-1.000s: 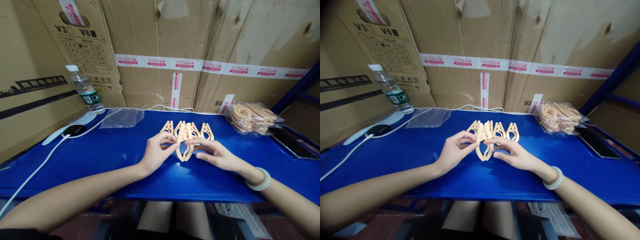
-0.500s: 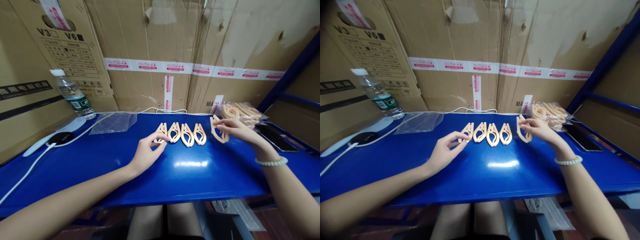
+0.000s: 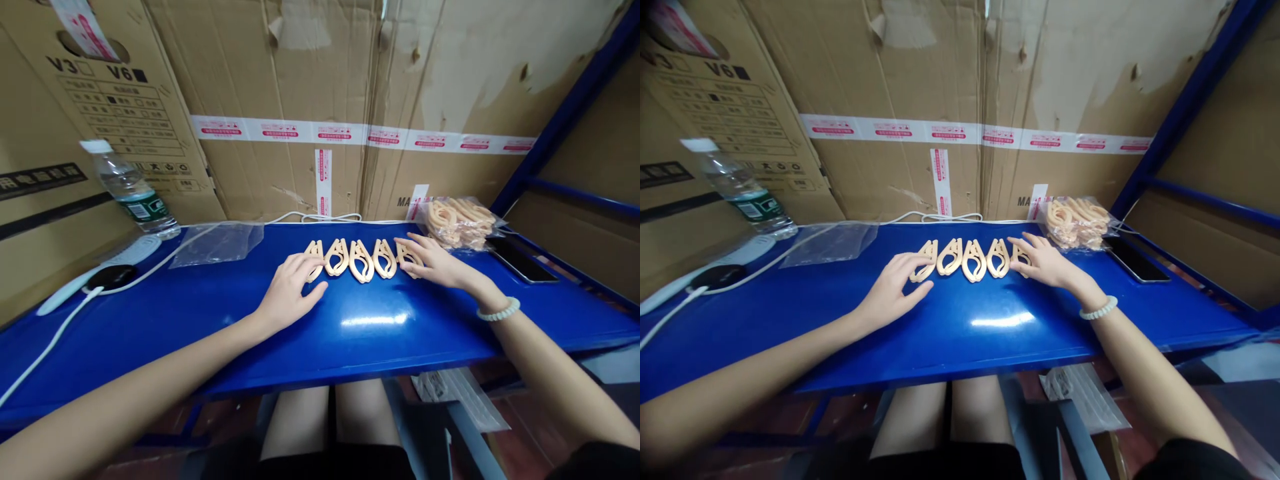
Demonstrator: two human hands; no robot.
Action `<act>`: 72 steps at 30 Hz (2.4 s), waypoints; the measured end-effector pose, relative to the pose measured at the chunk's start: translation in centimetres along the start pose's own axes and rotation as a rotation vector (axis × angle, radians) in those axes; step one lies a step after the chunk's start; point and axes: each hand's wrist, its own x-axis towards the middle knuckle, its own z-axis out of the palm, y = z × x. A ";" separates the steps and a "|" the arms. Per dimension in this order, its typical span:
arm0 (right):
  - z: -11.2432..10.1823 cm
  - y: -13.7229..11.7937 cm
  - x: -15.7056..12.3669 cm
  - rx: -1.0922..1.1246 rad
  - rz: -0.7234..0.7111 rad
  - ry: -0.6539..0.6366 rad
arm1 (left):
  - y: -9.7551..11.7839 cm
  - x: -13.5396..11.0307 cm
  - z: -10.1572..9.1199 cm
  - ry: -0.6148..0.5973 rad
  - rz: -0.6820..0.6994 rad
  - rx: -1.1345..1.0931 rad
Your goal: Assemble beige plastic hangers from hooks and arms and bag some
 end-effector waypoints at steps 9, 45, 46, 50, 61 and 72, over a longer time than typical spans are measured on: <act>2.5 -5.9 0.7 -0.062 -0.074 -0.165 | 1.8 0.2 2.2 -0.342 -0.163 0.263; 3.6 -7.3 6.6 -0.035 -0.427 0.391 | -11.5 3.9 -5.1 0.173 -0.314 0.628; 3.5 -7.1 6.6 -0.023 -0.425 0.397 | -11.6 4.0 -5.2 0.182 -0.315 0.615; 2.4 -6.0 6.4 0.094 -0.387 0.486 | -10.1 4.1 -5.8 0.275 -0.267 0.562; -0.2 -3.5 5.3 0.439 -0.027 0.742 | 0.5 0.1 -2.1 0.031 0.734 0.276; 2.3 1.9 10.2 -0.066 -0.203 0.164 | 2.6 -1.8 -1.0 -0.194 0.751 0.439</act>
